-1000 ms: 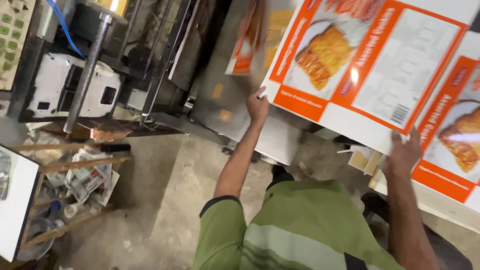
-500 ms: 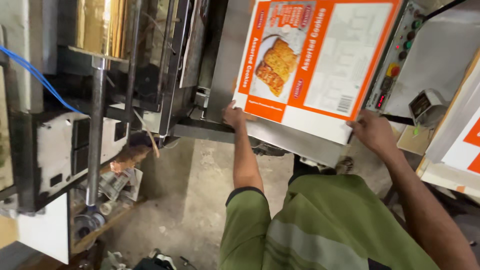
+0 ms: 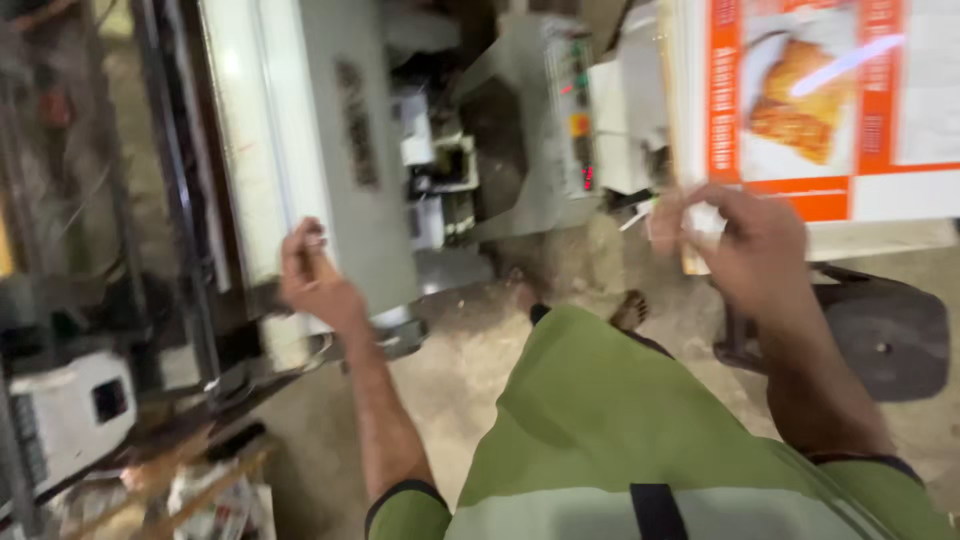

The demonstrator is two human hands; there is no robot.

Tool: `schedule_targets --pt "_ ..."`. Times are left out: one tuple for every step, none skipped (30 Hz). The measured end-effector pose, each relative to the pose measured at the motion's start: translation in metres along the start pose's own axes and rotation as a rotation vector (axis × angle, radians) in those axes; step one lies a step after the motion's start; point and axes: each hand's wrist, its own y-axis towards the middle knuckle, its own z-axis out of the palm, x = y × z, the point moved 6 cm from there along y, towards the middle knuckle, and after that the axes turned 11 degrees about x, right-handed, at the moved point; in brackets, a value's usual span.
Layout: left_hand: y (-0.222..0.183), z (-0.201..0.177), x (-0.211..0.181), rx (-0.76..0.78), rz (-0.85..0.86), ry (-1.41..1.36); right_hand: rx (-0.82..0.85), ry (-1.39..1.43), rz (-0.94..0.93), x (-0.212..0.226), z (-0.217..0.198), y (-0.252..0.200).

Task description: The person picks up paper sheets from a stack and feeds them into the intake slot of a printing or finishing machine.

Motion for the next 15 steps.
schedule_targets --pt "-0.018 0.037 0.014 0.057 -0.04 0.001 -0.219 -0.064 0.052 -0.065 -0.006 0.033" --pt "-0.037 0.082 0.035 0.114 -0.079 0.003 -0.34 -0.123 -0.026 -0.129 -0.01 0.053" --pt "-0.054 0.147 0.067 0.178 -0.199 -0.484 -0.415 -0.213 -0.021 -0.196 -0.014 0.067" --pt "-0.09 0.199 0.079 0.377 -0.159 -0.277 -0.436 -0.291 0.054 -0.262 -0.016 0.072" --pt "-0.126 0.254 0.115 0.51 -0.484 -0.347 -0.422 -0.355 0.122 -0.318 -0.014 0.071" --pt "-0.156 0.309 0.123 0.551 -0.401 -0.359 -0.404 -0.397 0.168 -0.361 -0.01 0.067" --pt "-0.192 0.359 0.128 0.647 -0.448 -0.509 -0.384 -0.422 0.178 -0.388 -0.001 0.067" --pt "-0.221 0.395 0.14 0.966 -0.456 0.255 -0.374 -0.453 0.167 -0.403 0.009 0.065" --pt "-0.263 0.417 0.133 0.897 -0.613 -0.31 -0.346 -0.468 0.151 -0.412 0.022 0.059" --pt "-0.284 0.436 0.122 0.883 -0.543 -0.29 -0.318 -0.483 0.135 -0.411 0.044 0.057" --pt "-0.296 0.453 0.107 0.866 -0.467 -0.272 -0.281 -0.465 0.165 -0.409 0.059 0.055" --pt "-0.305 0.456 0.087 0.767 -0.288 -0.137 -0.245 -0.447 0.195 -0.407 0.07 0.052" --pt "-0.318 0.455 0.062 0.658 -0.112 -0.006 -0.236 -0.431 0.201 -0.405 0.073 0.05" --pt "-0.327 0.455 0.036 0.545 0.061 0.123 -0.227 -0.416 0.206 -0.403 0.074 0.048" --pt "-0.331 0.458 0.029 0.521 -0.008 0.062 -0.206 -0.396 0.205 -0.399 0.079 0.046"
